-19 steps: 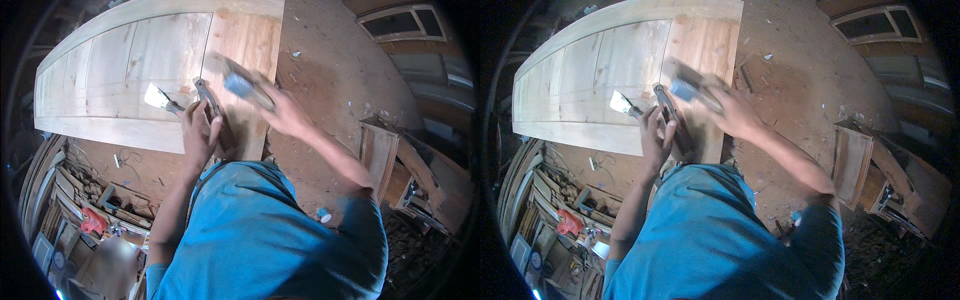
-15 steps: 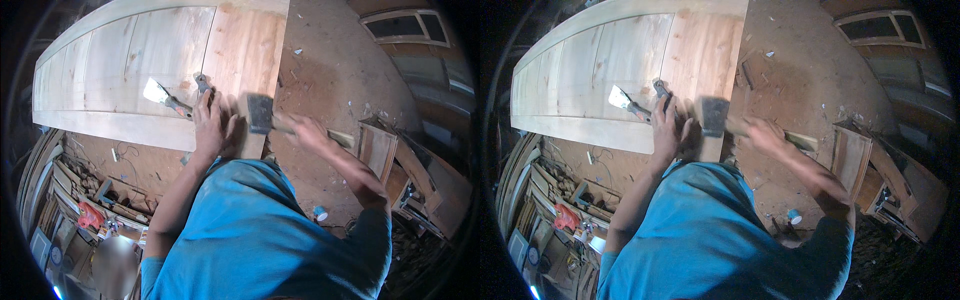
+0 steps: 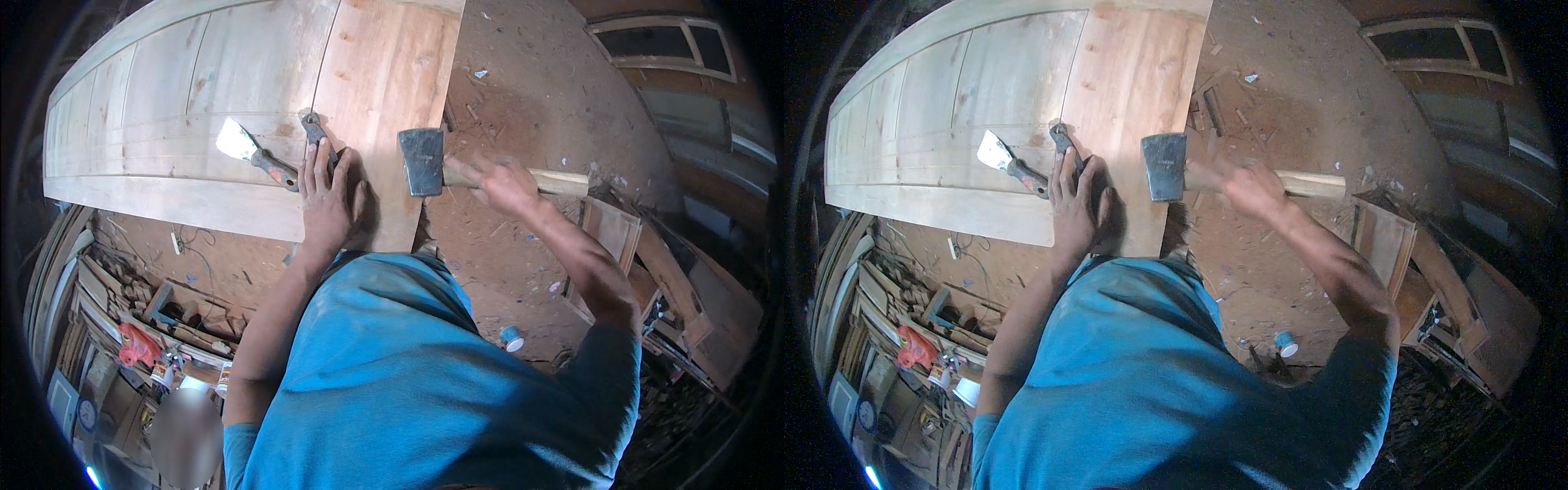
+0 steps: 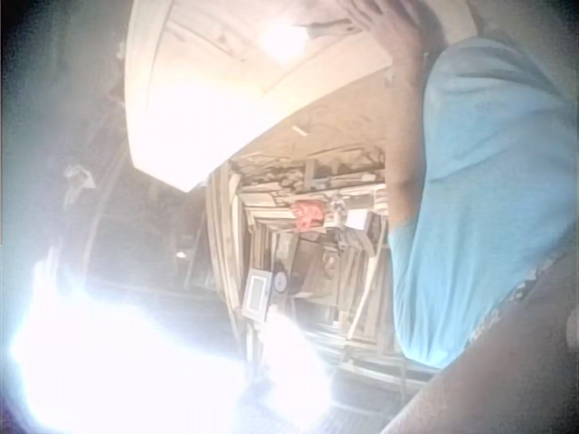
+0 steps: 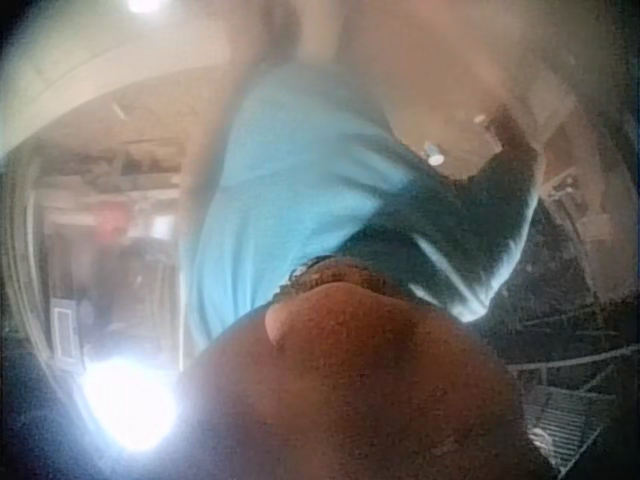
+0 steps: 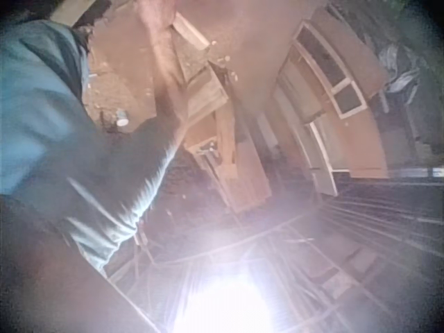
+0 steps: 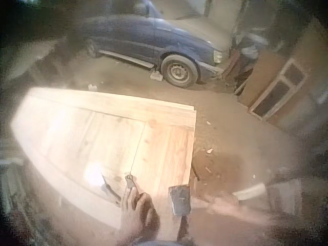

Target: The person uses a hammer and chisel to chip away wood from a large panel, then applies a white filler substance to the surface using a putty knife. The person works on a single large wooden object in a cluttered workshop.

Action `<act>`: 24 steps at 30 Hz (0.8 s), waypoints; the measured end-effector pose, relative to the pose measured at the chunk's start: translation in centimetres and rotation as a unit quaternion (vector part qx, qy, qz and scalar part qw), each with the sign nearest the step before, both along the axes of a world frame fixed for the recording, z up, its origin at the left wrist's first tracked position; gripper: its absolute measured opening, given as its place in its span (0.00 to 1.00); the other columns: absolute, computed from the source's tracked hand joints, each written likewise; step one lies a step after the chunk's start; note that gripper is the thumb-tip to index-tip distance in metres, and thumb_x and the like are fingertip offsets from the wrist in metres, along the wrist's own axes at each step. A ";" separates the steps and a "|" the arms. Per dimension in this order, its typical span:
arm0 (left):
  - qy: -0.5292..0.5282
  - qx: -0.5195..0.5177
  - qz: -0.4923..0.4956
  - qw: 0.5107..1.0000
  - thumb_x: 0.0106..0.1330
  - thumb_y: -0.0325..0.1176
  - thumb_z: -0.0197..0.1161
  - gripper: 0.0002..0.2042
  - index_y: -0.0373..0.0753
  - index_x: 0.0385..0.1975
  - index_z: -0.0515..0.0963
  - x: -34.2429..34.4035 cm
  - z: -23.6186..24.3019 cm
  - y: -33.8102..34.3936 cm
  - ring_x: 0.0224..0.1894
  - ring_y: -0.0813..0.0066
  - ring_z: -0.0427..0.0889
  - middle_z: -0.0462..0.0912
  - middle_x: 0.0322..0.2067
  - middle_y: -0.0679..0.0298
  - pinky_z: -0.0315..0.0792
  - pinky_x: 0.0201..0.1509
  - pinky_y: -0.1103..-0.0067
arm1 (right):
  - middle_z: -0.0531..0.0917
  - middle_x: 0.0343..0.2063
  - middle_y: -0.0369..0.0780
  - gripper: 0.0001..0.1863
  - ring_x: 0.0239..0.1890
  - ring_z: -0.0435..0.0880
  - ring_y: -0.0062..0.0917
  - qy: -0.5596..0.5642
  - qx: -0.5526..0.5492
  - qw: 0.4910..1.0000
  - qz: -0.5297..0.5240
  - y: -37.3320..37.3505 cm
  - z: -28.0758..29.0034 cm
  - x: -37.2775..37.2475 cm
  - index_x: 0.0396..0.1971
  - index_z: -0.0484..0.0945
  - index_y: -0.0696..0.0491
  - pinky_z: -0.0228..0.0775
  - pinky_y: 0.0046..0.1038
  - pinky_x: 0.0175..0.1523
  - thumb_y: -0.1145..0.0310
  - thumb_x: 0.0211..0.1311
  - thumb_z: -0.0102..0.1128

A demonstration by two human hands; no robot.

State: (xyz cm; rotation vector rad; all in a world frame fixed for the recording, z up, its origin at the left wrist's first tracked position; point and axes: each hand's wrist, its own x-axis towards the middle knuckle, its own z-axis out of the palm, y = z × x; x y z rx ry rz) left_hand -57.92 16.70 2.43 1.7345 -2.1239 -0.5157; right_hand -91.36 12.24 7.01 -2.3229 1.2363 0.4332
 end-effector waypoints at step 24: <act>-0.011 0.010 -0.002 1.000 0.68 0.39 0.65 0.31 0.47 0.71 0.66 -0.2 0.3 0.0 0.76 0.37 0.50 0.54 0.74 0.45 0.48 0.79 0.50 | 0.80 0.49 0.44 0.46 0.52 0.85 0.42 0.032 -0.001 0.999 0.023 -0.4 -0.8 -0.4 0.75 0.59 0.22 0.80 0.44 0.58 0.69 0.60 0.68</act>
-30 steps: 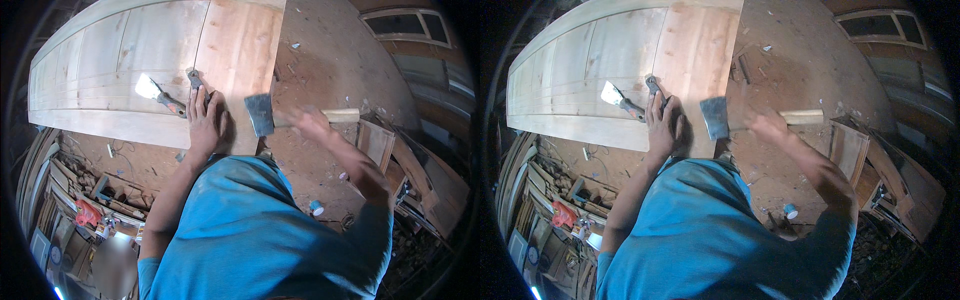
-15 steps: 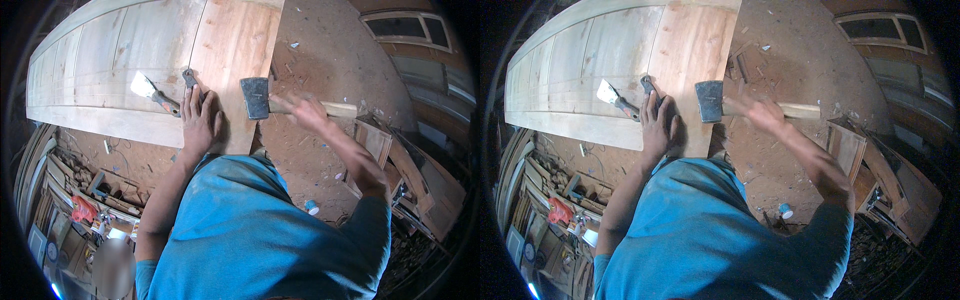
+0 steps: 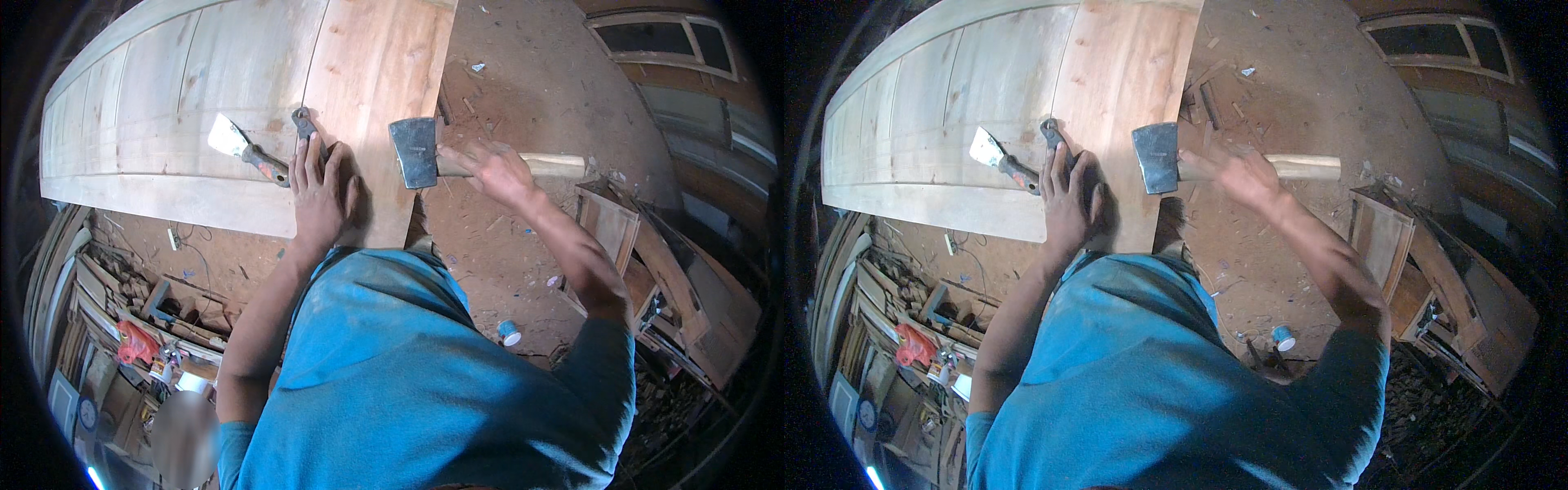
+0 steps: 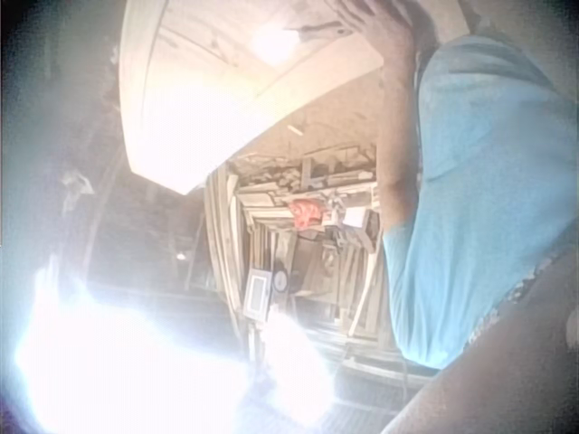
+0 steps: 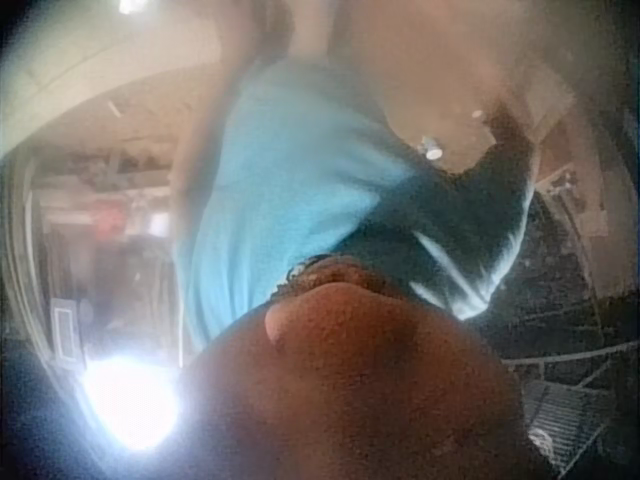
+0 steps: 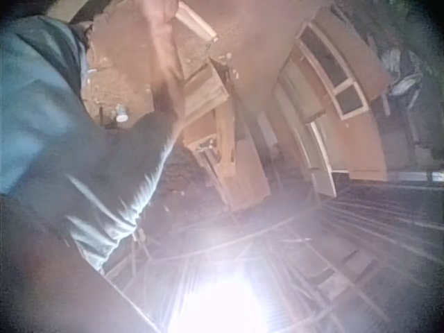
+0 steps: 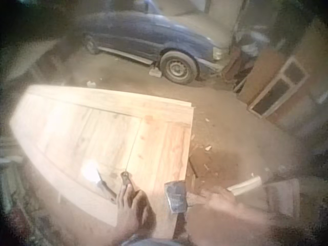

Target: The person uses a hammer and chisel to chip away wood from a large panel, then applies a white filler substance to the surface using a putty knife. The person works on a single large wooden object in a cluttered workshop.

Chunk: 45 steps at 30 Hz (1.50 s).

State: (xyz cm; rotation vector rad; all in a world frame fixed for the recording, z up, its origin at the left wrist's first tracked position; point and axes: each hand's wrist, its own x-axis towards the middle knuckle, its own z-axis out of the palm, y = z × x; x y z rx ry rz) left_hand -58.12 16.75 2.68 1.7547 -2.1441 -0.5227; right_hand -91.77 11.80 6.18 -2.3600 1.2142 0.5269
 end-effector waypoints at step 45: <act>-0.076 -0.006 -0.234 0.969 0.77 0.47 0.49 0.27 0.38 0.69 0.68 -5.6 -0.2 -2.3 0.78 0.63 0.56 0.57 0.77 0.62 0.49 0.80 0.53 | 0.85 0.39 0.59 0.21 0.41 0.84 0.61 -0.190 -0.115 0.905 -0.364 2.8 1.4 5.6 0.57 0.76 0.54 0.78 0.56 0.44 0.56 0.73 0.59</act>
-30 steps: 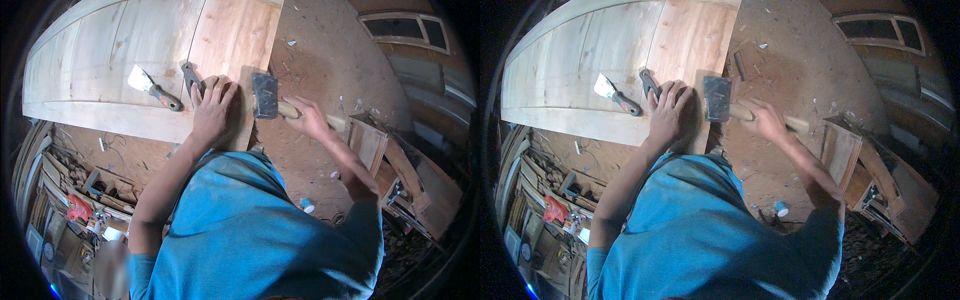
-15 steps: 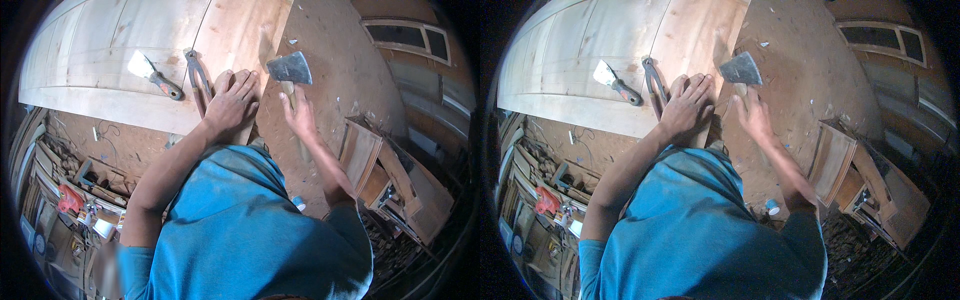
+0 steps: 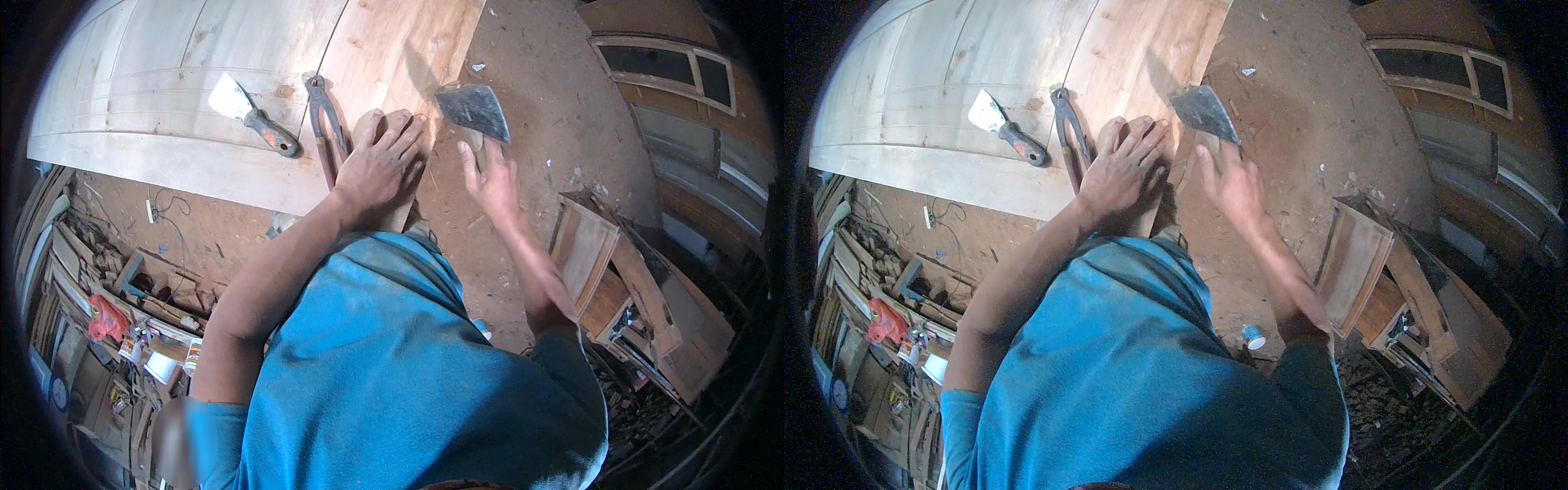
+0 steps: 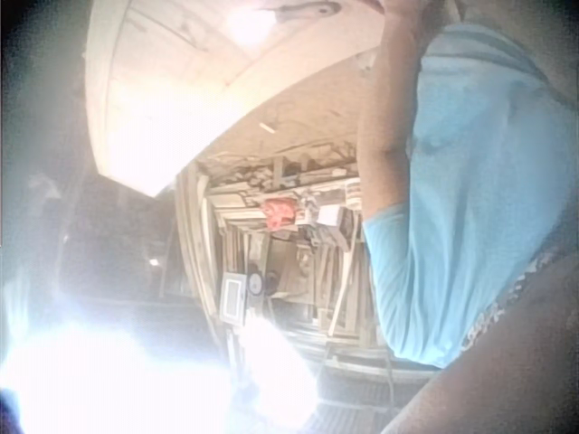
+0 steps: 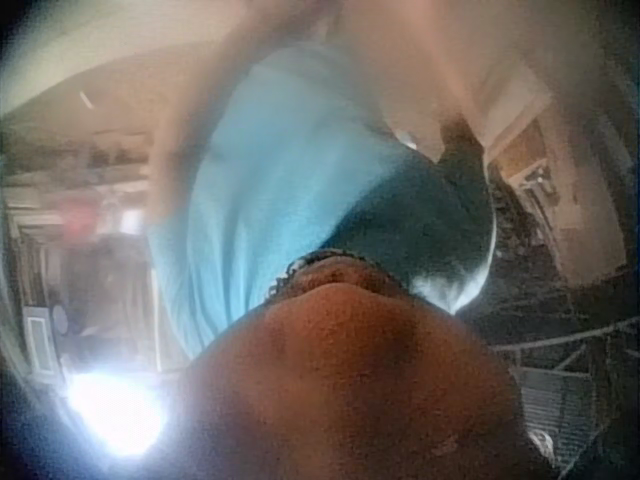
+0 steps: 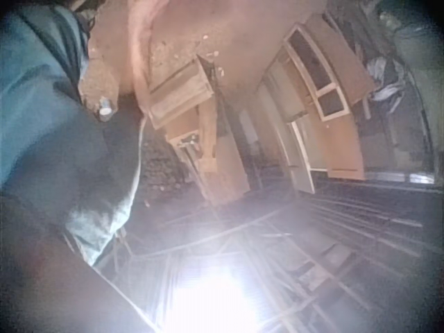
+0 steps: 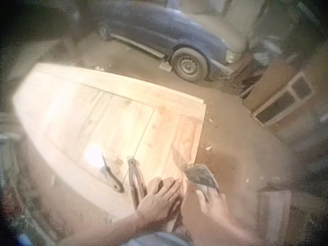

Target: The person uses a hammer and chisel to chip away wood from a large panel, then applies a white filler substance to the surface using a putty knife. The person works on a single large wooden object in a cluttered workshop.

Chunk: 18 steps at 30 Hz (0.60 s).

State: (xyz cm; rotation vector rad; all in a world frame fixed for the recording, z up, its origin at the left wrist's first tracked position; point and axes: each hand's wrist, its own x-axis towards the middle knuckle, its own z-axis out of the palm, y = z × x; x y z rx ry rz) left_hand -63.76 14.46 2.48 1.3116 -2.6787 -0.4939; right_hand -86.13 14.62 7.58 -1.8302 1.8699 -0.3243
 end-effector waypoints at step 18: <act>0.021 0.010 -0.002 1.000 0.77 0.46 0.49 0.26 0.37 0.67 0.69 0.1 0.0 -0.2 0.77 0.63 0.57 0.57 0.77 0.62 0.48 0.80 0.52 | 0.85 0.36 0.58 0.18 0.41 0.83 0.61 -0.005 -0.008 1.000 0.029 -0.6 -2.2 -0.5 0.51 0.78 0.56 0.78 0.54 0.42 0.58 0.71 0.61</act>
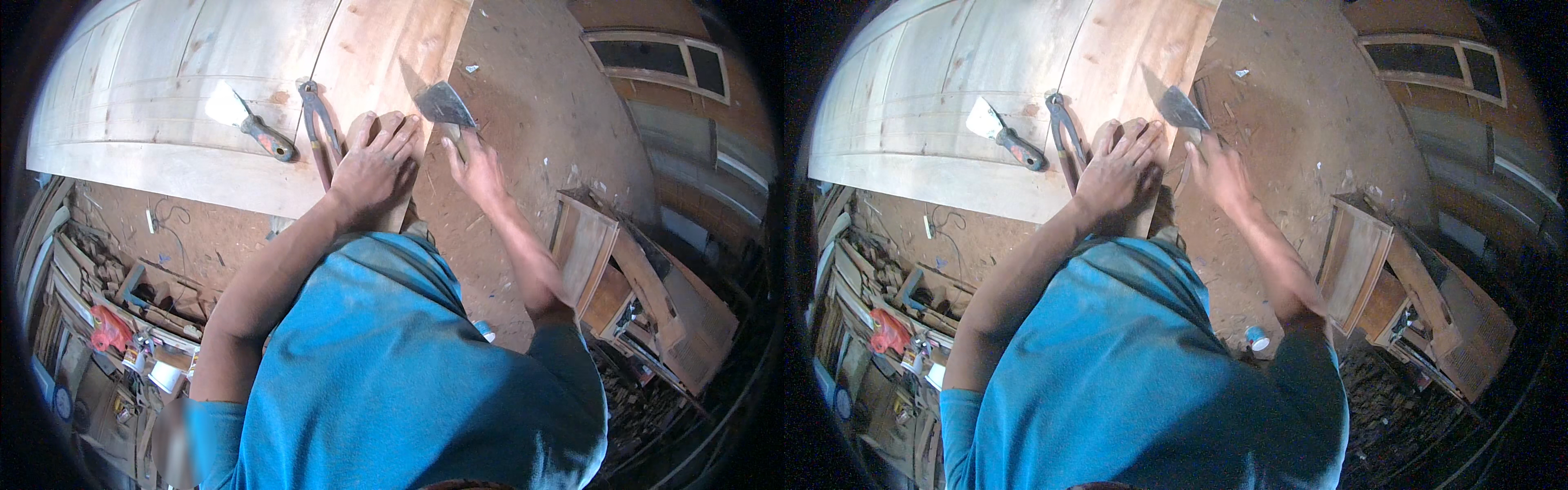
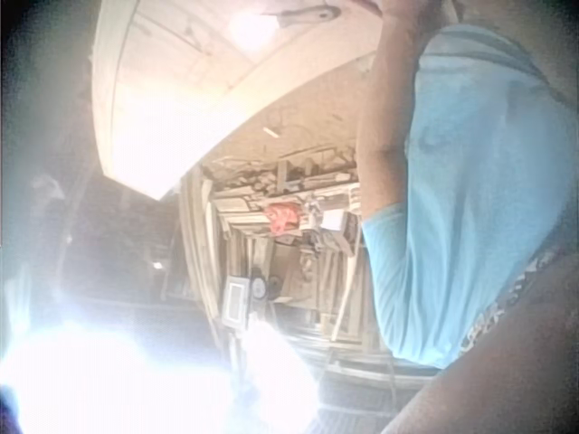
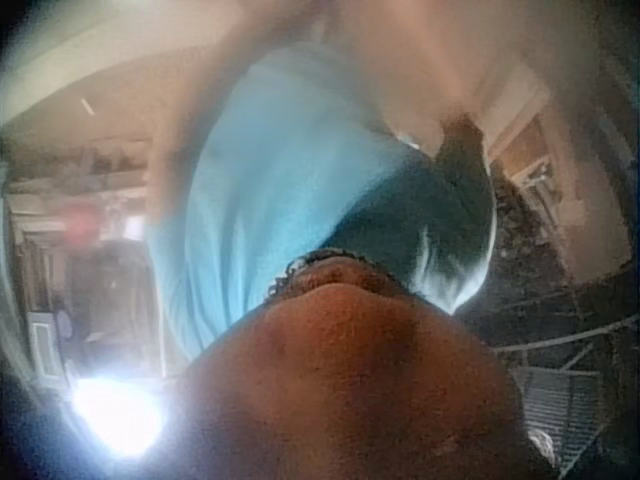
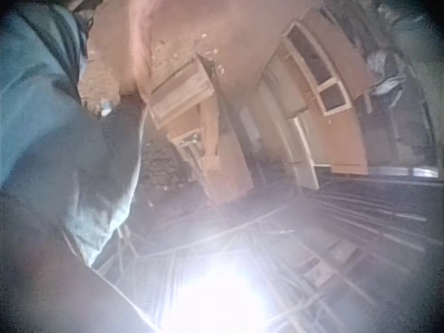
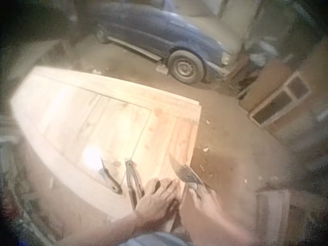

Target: The person uses a hammer and chisel to chip away wood from a large panel, then applies a white filler substance to the surface using a putty knife. The person works on a single large wooden object in a cluttered workshop.

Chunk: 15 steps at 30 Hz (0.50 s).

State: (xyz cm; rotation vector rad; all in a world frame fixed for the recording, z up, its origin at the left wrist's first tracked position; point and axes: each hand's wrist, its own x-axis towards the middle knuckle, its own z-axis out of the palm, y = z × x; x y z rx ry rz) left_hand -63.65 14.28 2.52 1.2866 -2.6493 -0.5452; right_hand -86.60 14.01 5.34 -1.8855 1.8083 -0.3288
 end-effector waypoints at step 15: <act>-0.006 0.014 -0.010 1.000 0.74 0.42 0.52 0.27 0.37 0.70 0.66 0.2 -0.4 -0.1 0.78 0.62 0.55 0.57 0.77 0.62 0.47 0.80 0.52 | 0.86 0.35 0.57 0.18 0.40 0.85 0.56 -0.004 -0.027 0.999 0.023 -1.7 0.7 -0.6 0.52 0.80 0.54 0.78 0.53 0.42 0.57 0.72 0.60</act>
